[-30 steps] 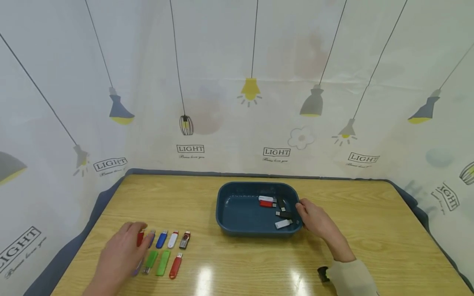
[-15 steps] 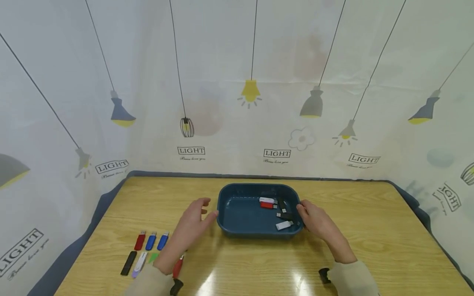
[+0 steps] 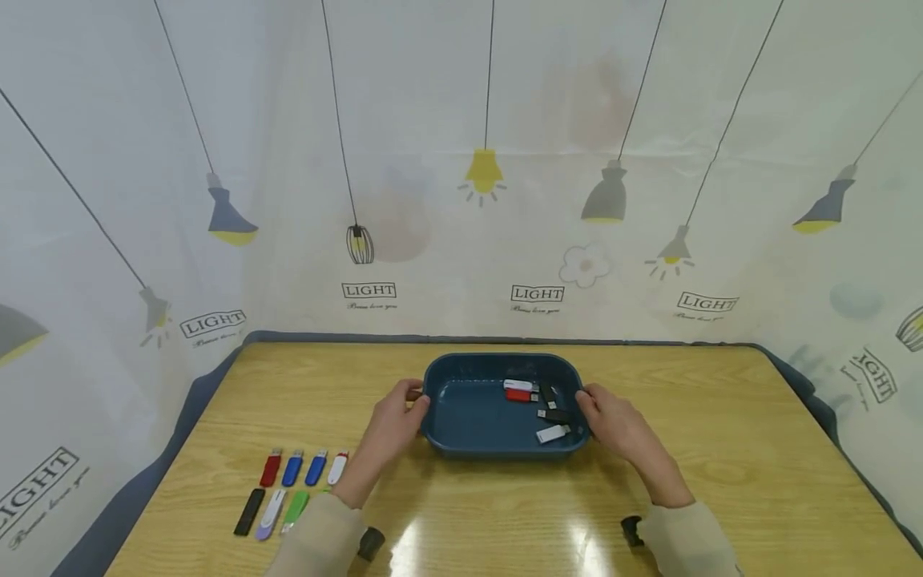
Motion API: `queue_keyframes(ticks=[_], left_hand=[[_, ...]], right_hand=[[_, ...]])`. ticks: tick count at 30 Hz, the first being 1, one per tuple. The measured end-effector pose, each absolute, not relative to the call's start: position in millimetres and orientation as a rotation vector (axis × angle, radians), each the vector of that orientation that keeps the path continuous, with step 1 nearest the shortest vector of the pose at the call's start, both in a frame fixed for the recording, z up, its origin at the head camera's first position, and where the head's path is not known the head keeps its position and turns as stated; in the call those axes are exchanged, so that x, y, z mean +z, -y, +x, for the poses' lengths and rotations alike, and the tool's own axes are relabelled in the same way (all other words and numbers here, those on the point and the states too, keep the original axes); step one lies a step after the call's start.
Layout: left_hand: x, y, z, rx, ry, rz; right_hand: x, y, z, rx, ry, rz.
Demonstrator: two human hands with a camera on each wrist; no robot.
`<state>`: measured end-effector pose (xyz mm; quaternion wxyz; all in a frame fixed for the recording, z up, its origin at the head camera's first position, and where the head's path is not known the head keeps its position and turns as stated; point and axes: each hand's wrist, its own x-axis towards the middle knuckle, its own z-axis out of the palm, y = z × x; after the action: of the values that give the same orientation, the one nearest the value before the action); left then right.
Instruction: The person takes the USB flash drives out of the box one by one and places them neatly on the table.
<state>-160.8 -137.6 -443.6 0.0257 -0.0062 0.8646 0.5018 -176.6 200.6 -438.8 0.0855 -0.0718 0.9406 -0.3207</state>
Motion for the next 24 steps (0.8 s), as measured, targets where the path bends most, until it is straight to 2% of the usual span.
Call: queue_keyframes(ticks=[7, 18, 24], left_hand=[[-447.4, 138.3, -163.2, 1.573, -2.66, -0.021], [-450.1, 139.9, -163.3, 1.653, -2.588, 0.002], [-451.8, 139.4, -164.5, 1.66, -2.585, -0.002]], right_hand=[[-433.5, -195.1, -176.3, -0.97, -3.002, -0.159], [-422.1, -168.7, -178.4, -0.625, -3.284, -0.751], [-427.4, -154.4, -178.9, -0.335, -3.232, -0.939]])
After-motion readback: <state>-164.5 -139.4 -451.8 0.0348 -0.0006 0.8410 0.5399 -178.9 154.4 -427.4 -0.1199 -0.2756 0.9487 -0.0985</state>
